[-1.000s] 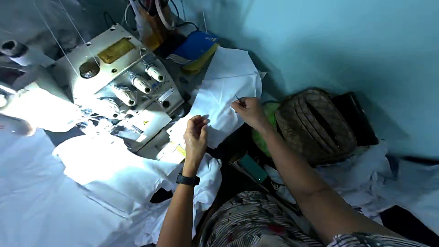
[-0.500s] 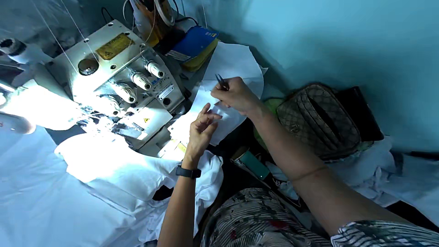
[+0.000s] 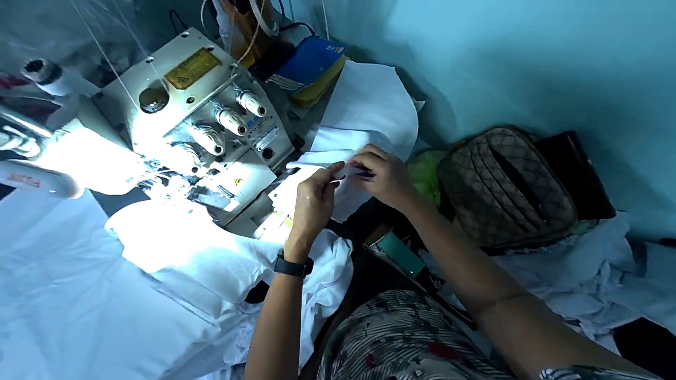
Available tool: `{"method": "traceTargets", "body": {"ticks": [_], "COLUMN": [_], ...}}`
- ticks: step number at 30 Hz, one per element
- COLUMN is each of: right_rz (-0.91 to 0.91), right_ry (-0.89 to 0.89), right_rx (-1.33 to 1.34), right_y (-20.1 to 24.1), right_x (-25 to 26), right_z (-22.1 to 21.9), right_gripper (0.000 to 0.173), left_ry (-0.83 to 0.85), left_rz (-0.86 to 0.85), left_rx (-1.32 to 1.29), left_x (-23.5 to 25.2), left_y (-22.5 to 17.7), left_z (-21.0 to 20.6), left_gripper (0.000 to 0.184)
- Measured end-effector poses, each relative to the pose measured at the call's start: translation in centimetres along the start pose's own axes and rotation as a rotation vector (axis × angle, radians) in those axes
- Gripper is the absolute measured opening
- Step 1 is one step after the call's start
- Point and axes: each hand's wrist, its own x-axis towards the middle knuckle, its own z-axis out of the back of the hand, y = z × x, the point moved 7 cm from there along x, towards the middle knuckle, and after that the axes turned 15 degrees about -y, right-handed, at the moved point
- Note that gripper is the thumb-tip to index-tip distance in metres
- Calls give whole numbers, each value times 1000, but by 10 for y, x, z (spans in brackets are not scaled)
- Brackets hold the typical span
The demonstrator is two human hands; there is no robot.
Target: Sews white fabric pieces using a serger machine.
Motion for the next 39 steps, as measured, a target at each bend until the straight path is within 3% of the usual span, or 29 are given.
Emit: {"method": "traceTargets", "body": {"ticks": [3, 6, 10, 13, 18, 25, 28, 31, 39], "right_rz": [96, 158, 190, 136, -2, 67, 203, 307, 361], "right_ry": [-119, -103, 173, 238, 174, 147, 181, 161, 48], "right_rx": [-108, 29, 485, 425, 295, 196, 252, 224, 222], "right_y": [14, 69, 150, 158, 148, 155, 170, 183, 189], "right_x": [6, 21, 18, 15, 11, 3, -5, -13, -27], "right_z": [9, 18, -13, -43, -66, -67, -68, -69, -60], "right_gripper": [14, 14, 9, 9, 9, 7, 2, 9, 16], "left_ry": [-158, -451, -810, -951, -928, -874, -859, -817, -785], "left_rz": [-206, -287, -218, -93, 8, 60, -7, -87, -135], "left_rx": [63, -102, -135, -40, 109, 190, 292, 421, 624], "left_x": [-7, -35, -95, -134, -165, -146, -133, -128, -134], "left_y": [-30, -44, -36, -23, -13, -4, -11, -17, -36], "left_z": [32, 82, 144, 167, 152, 81, 85, 95, 115], "left_gripper": [37, 20, 17, 19, 14, 40, 40, 41, 22]}}
